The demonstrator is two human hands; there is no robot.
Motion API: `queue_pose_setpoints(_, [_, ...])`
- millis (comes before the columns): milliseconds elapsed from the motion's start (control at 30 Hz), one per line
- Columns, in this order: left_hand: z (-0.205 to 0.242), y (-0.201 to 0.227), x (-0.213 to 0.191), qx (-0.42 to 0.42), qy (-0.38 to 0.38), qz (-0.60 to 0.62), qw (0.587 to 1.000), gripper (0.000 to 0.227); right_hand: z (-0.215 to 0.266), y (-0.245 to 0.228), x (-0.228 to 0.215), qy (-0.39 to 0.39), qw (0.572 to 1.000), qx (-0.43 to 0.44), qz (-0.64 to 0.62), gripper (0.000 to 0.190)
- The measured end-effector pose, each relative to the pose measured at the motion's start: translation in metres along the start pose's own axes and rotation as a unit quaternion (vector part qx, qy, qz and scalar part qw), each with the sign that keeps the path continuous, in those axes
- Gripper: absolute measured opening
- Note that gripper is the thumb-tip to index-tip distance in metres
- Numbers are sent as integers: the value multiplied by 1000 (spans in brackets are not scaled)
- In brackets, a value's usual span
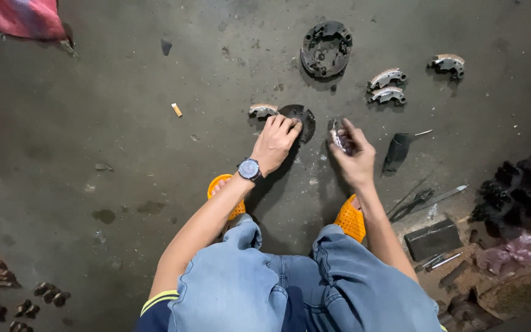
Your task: The person sits on the floor and assembles a mechanical component, likely a brake drum, by hand. They insert small metal pieces into the central hub and attach curved brake shoes to the assembly.
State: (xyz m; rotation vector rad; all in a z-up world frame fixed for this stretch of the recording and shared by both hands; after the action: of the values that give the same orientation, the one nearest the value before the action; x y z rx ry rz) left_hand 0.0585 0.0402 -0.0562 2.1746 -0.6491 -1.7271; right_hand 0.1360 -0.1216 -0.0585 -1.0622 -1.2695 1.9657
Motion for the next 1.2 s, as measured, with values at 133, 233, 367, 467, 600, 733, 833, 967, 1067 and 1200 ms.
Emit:
queue_pose_setpoints(133, [-1, 0, -1, -2, -3, -1, 1000, 19, -1, 4, 20, 1, 973, -129, 191, 57])
queue_pose_setpoints(233, [0, 0, -1, -5, 0, 11, 1000, 19, -5, -14, 36, -9, 946, -188, 266, 56])
queue_pose_setpoints(367, [-1, 0, -4, -7, 3, 6, 1000, 19, -12, -20, 49, -28, 918, -208, 335, 57])
queue_pose_setpoints(467, [-1, 0, -5, -11, 3, 7, 1000, 19, -14, -28, 50, -38, 913, -201, 354, 59])
queue_pose_setpoints(600, [-3, 1, -8, -13, 2, 8, 1000, 18, -14, -27, 50, -65, 911, -186, 361, 56])
queue_pose_setpoints(733, [0, 0, -5, -17, 0, 8, 1000, 17, -16, -15, 57, -82, 902, -156, 394, 58])
queue_pose_setpoints(833, [1, -2, -4, -18, 3, 17, 1000, 17, -19, -17, 55, -85, 880, -137, 447, 58])
queue_pose_setpoints(967, [6, -3, 3, -1, -1, 25, 1000, 17, -24, -15, 46, -108, 855, -131, 490, 58])
queue_pose_setpoints(1067, [10, -3, 5, 10, -5, 30, 999, 17, -37, -2, 2, -11, 855, -158, 493, 50])
queue_pose_setpoints(1200, [11, -3, 6, 14, 2, 12, 1000, 17, -55, -43, -59, 153, 909, -182, 343, 36])
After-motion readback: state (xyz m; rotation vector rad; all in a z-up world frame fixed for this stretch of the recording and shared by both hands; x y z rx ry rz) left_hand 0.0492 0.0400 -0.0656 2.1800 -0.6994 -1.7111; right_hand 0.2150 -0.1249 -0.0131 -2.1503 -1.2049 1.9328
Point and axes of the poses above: each hand's wrist, its own z-axis away from the middle knuckle, its own x-axis out of the palm, y = z × x, the point moved 7 cm from there along -z, towards the middle knuckle, and after that the axes turned 5 degrees about z, right-handed, at the moved point
